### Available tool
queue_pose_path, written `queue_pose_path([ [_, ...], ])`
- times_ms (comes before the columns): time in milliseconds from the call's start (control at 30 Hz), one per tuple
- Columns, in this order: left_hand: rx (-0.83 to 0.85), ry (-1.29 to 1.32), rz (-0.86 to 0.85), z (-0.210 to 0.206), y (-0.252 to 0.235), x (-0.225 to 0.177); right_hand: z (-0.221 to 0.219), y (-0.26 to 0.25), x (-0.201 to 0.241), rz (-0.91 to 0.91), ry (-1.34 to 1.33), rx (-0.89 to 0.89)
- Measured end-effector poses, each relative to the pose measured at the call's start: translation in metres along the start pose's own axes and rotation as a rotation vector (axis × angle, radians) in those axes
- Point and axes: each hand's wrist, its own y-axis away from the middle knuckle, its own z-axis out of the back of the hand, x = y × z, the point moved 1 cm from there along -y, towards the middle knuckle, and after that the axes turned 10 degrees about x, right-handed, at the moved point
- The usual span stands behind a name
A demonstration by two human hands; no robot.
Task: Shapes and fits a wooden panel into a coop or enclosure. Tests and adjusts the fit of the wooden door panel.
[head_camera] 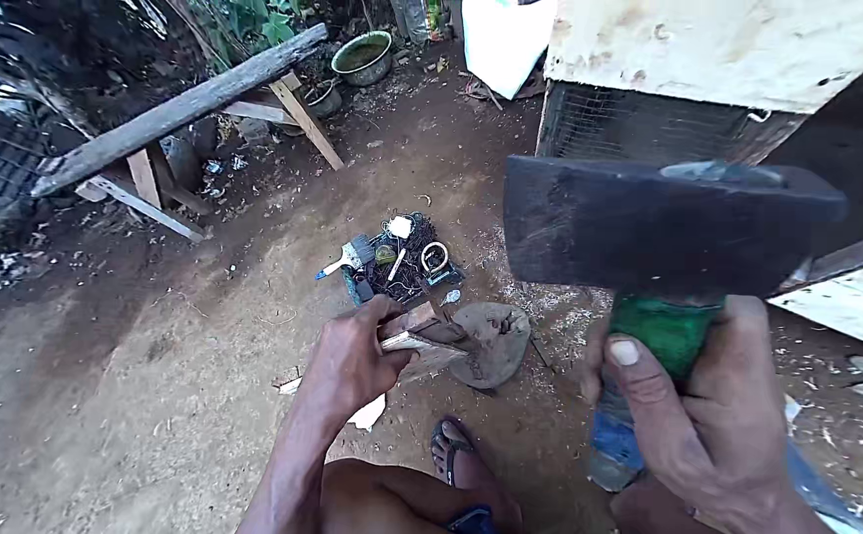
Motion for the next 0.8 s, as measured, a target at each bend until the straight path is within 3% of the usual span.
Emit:
queue_pose_path([
  [133, -0.041, -0.215, 0.112, 0.004, 0.021, 0.013, 0.014, -0.01, 0.037, 0.008, 0.066, -0.027],
  [333, -0.003, -0.073, 0.17, -0.004, 0.02, 0.016, -0.015, -0.006, 0.035, 0.056, 0.032, -0.018],
  [533, 0.295, 0.085, 0.091, 0.006, 0.025, 0.011, -0.047, 0.01, 0.022, -0.065, 0.274, 0.099],
  [700, 0.143, 0.183, 0.1, 0.004, 0.022, -0.002, -0.051, 0.003, 0.059, 0.141, 0.278, -0.086],
  [800, 0.166, 0.159, 0.094, 0.002, 0.021, -0.012, -0.055, 0.003, 0.054, 0.175, 0.329, -0.035],
])
